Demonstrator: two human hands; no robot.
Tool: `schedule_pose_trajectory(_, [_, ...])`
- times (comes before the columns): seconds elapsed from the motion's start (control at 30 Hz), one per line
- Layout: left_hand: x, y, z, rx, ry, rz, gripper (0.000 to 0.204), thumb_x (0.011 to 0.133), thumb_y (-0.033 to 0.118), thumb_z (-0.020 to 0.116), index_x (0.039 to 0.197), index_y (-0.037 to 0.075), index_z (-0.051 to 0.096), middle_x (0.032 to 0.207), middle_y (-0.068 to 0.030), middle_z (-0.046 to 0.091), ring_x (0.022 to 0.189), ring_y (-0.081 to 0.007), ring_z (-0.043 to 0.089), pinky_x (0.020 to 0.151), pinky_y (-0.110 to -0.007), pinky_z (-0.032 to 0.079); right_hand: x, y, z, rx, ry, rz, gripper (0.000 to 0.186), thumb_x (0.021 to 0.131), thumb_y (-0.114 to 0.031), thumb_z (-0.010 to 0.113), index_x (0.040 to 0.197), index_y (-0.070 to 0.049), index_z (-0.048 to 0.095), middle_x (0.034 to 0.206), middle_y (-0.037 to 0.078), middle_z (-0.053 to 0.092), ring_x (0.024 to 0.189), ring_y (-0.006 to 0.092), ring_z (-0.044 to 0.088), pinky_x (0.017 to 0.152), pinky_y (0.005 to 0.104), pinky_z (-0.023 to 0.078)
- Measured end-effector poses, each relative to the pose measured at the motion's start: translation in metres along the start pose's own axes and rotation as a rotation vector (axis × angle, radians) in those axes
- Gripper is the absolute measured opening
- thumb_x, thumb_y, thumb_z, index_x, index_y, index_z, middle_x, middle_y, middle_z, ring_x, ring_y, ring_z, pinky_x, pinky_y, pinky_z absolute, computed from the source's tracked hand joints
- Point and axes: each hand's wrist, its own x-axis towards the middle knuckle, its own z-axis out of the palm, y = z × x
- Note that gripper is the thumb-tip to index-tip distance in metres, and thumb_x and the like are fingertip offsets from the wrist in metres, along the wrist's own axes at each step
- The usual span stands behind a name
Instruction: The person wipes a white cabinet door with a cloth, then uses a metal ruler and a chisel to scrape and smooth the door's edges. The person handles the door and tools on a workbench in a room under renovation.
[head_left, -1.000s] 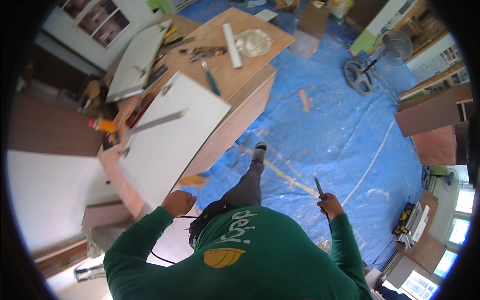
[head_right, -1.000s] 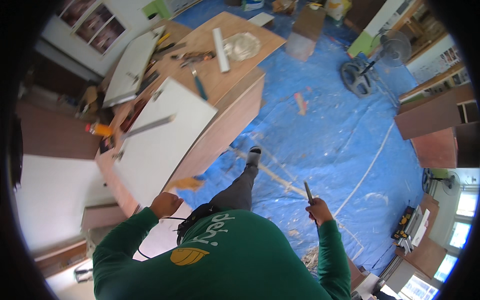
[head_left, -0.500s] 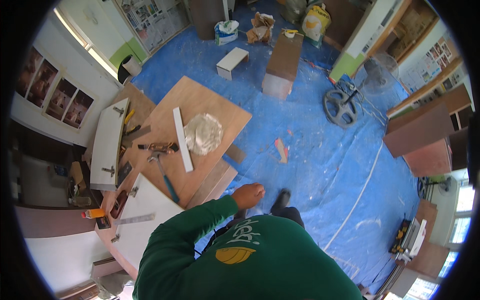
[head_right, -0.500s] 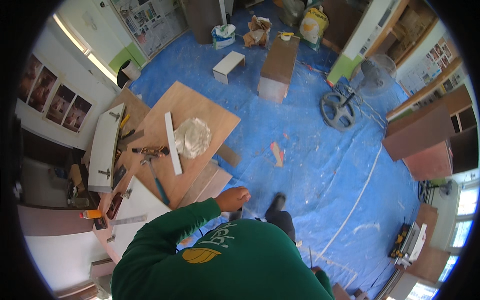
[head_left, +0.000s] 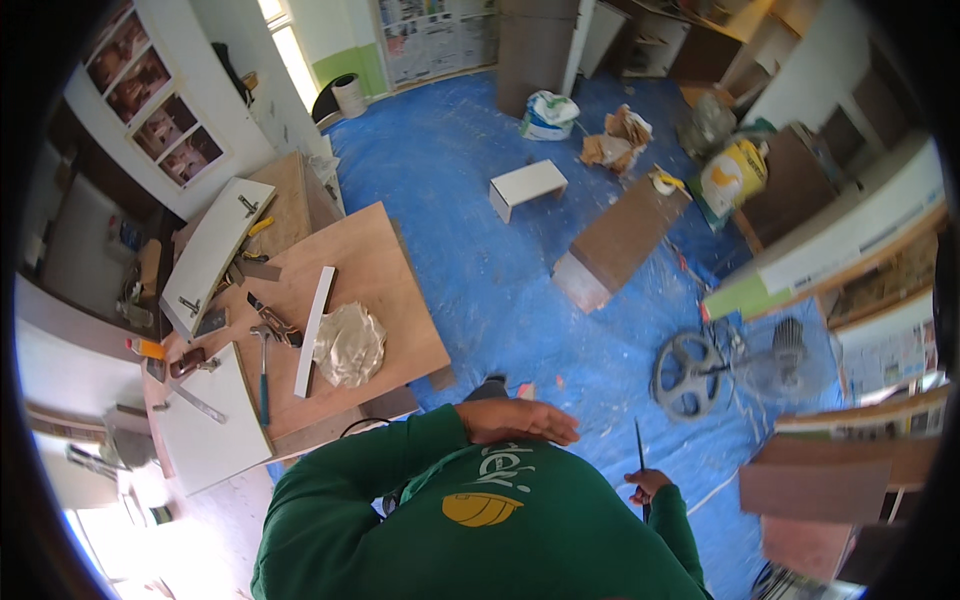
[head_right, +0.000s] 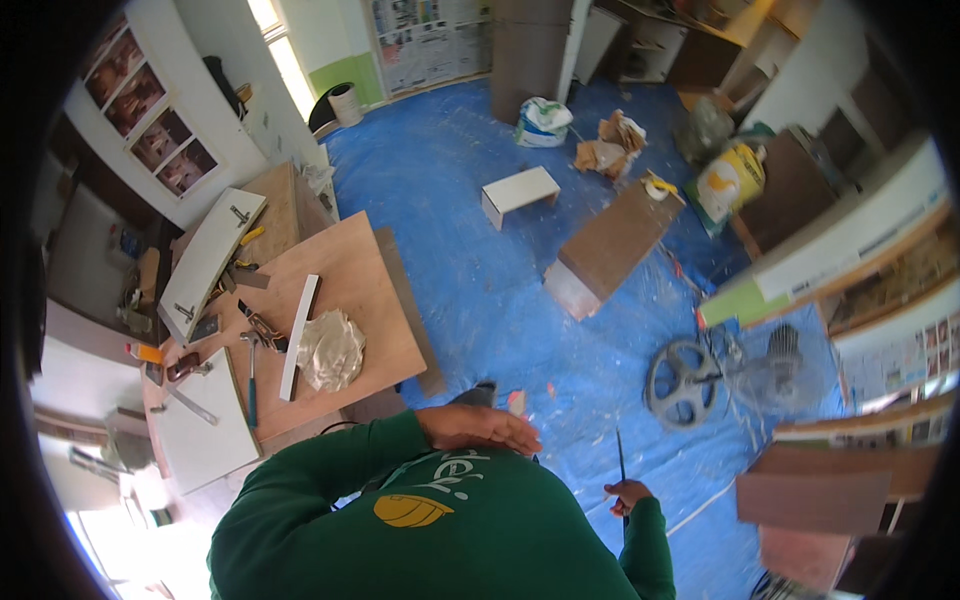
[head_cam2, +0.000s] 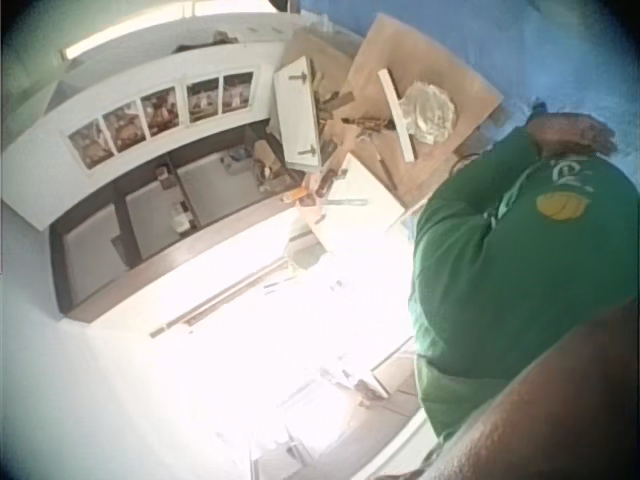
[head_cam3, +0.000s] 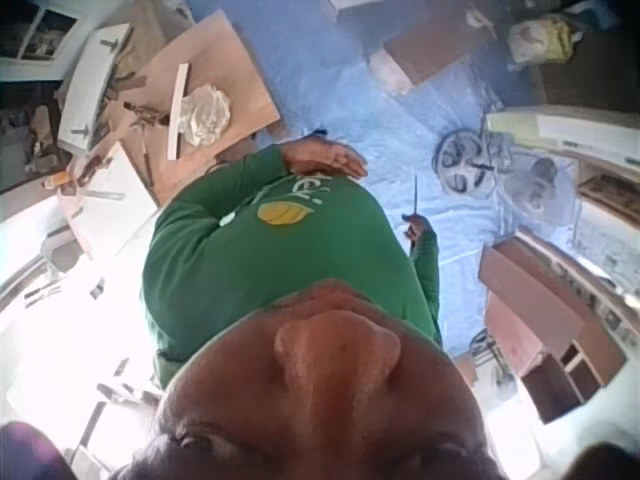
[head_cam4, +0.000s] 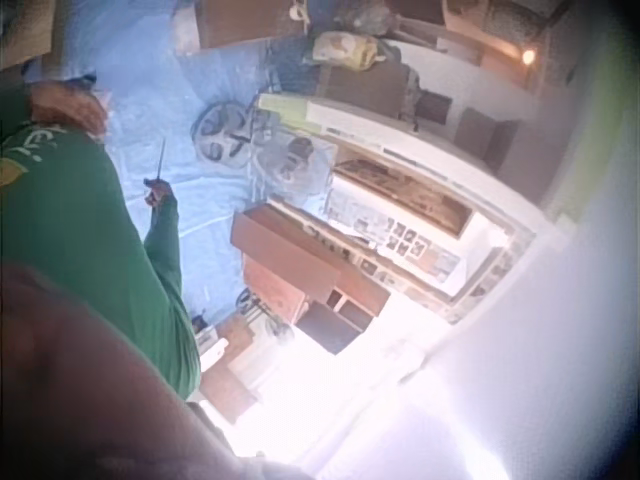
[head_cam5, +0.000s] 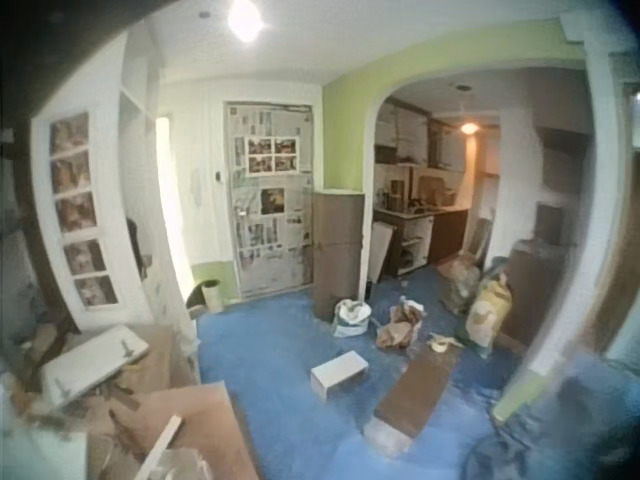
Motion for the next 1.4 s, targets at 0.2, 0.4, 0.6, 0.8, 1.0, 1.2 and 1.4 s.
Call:
schedule_pose_trajectory(0.2, [0.043,0.051,-0.135,0.610,0.372,-0.011,0.046,0.108,0.036,0.055,0.141,0.004,0.062,0.136,-0.0110,0.063,0.133,-0.0214,0.052,0.117,-0.038,0.035,0.105,-0.213,-0.074,-0.643,0.197,-0.044,0.043,0.093,-0.039,0.076,0.082,0.003,0.072,0.075,0.014,0.073,0.055,0.0232,0.067,0.049,0.0382,0.055])
schedule_pose_trajectory(0.4, [0.039,0.132,-0.171,0.622,0.848,0.261,0.038,0.107,0.038,0.057,0.117,0.005,0.072,0.109,-0.0077,0.072,0.105,-0.0171,0.067,0.094,-0.035,0.052,0.069,-0.373,-0.075,-0.814,0.038,-0.251,0.022,0.088,-0.010,0.072,0.109,-0.003,0.074,0.081,0.010,0.071,0.062,0.0201,0.068,0.052,0.0367,0.058])
schedule_pose_trajectory(0.6, [0.016,0.243,-0.202,0.296,0.849,0.436,0.041,0.107,0.038,0.058,0.123,0.001,0.069,0.141,-0.0153,0.063,0.130,-0.0221,0.059,0.111,-0.038,0.044,0.119,-0.557,-0.060,-0.920,-0.028,-0.208,0.031,0.088,0.001,0.058,0.114,-0.005,0.074,0.087,0.012,0.072,0.066,0.0220,0.070,0.051,0.0379,0.061])
schedule_pose_trajectory(0.8, [-0.003,0.389,-0.273,0.353,0.970,0.679,0.039,0.108,0.037,0.057,0.108,-0.001,0.068,0.141,-0.0155,0.063,0.131,-0.0219,0.057,0.113,-0.036,0.041,0.131,-0.824,0.037,-0.353,-0.147,-0.474,0.026,0.097,-0.025,0.070,0.092,0.000,0.065,0.065,0.010,0.058,0.051,0.0250,0.064,0.046,0.0376,0.056])
schedule_pose_trajectory(1.0, [-0.020,0.544,-0.369,0.526,1.427,0.236,0.032,0.103,0.032,0.068,0.103,0.000,0.067,0.109,-0.0026,0.070,0.099,-0.0124,0.062,0.090,-0.029,0.050,0.107,-1.070,0.200,-0.209,-0.728,-0.710,0.035,0.103,-0.038,0.063,0.105,-0.004,0.064,0.084,0.006,0.063,0.071,0.0186,0.062,0.063,0.0360,0.055])
schedule_pose_trajectory(1.2, [-0.050,0.669,-0.448,0.440,1.311,0.649,0.032,0.100,0.028,0.072,0.113,0.000,0.062,0.095,-0.0019,0.067,0.088,-0.0099,0.064,0.082,-0.029,0.053,-0.049,-1.231,0.378,-0.308,-0.982,-0.987,0.044,0.108,-0.046,0.052,0.113,-0.004,0.066,0.096,0.006,0.063,0.090,0.0159,0.062,0.078,0.0342,0.054])
schedule_pose_trajectory(1.4, [-0.133,0.763,-0.571,0.066,1.293,0.891,0.023,0.100,0.024,0.068,0.108,0.003,0.061,0.083,-0.0054,0.066,0.072,-0.0166,0.068,0.067,-0.033,0.057,-0.071,-1.374,0.499,-0.450,-0.961,-1.279,0.046,0.107,-0.047,0.055,0.101,-0.003,0.067,0.094,0.005,0.064,0.090,0.0148,0.062,0.079,0.0329,0.053])
